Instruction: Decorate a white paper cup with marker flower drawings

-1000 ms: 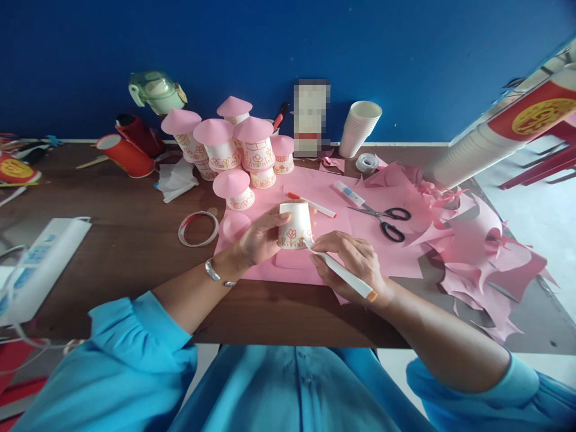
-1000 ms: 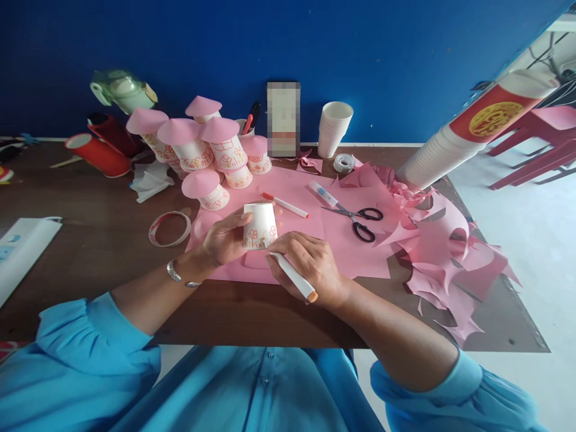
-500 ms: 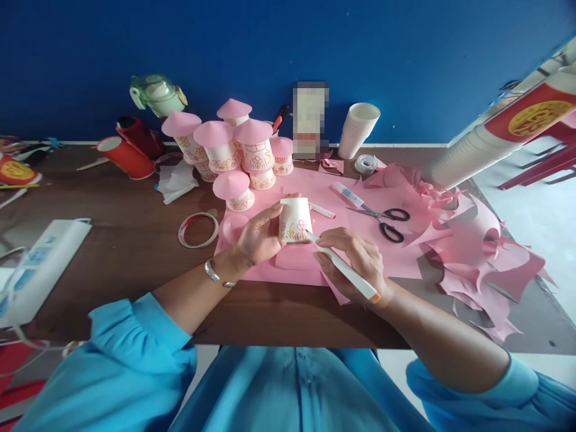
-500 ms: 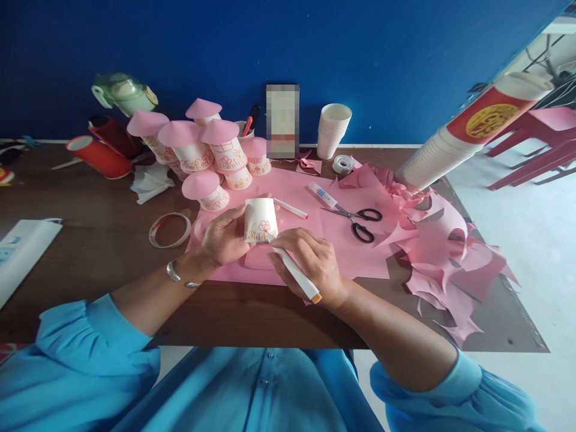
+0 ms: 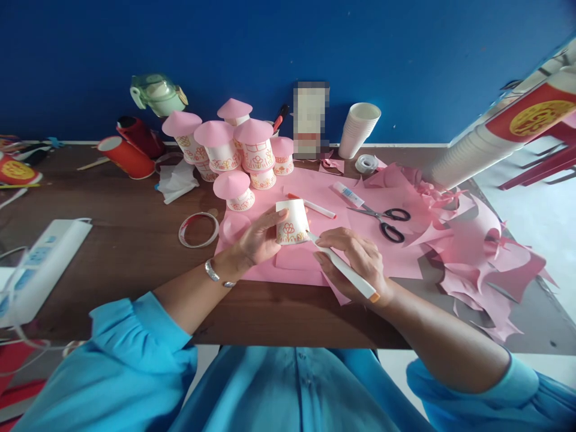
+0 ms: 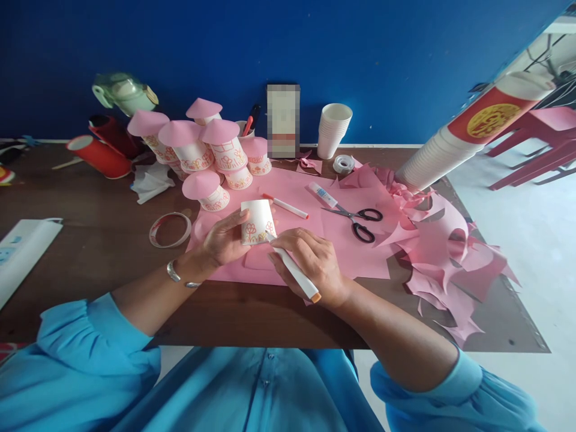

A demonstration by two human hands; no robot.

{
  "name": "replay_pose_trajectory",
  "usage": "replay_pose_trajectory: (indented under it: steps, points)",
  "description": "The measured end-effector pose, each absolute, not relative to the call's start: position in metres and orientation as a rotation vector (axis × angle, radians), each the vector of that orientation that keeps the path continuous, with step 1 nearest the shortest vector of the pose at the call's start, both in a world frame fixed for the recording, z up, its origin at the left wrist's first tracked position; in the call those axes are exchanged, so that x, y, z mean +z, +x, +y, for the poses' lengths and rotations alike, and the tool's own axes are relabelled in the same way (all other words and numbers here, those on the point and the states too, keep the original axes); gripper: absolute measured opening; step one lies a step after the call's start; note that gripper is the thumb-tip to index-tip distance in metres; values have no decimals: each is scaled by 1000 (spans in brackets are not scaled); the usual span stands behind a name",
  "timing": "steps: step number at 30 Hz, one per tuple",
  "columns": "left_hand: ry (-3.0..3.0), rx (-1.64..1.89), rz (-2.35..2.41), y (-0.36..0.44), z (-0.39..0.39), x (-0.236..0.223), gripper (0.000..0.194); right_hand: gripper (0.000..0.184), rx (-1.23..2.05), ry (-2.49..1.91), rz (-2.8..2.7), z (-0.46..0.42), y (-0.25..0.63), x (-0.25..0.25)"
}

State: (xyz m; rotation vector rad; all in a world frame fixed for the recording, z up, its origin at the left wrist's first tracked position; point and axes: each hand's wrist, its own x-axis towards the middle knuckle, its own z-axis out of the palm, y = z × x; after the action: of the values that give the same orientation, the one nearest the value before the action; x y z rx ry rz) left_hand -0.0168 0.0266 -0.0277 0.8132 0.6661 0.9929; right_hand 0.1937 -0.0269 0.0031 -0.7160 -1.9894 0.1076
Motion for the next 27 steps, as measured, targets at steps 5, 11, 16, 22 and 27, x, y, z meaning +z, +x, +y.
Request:
replay_pose_trajectory:
  steps: [5, 11, 16, 22, 27]
  points:
    - [697, 932, 599, -16, 26, -26, 46, 18, 96, -719, -1987, -26, 193, 3]
    - [711, 932, 600, -15, 26, -26, 49, 16, 105, -715, -1991, -26, 192, 2]
    - [726, 941, 609, -15, 25, -27, 52, 16, 124, -741, -1999, -26, 192, 2]
    - [747, 935, 596, -16, 25, -29, 54, 16, 118, -748, -2000, -26, 193, 0]
    - [776, 928, 590, -16, 25, -29, 53, 17, 126, -763, -2001, -26, 193, 1]
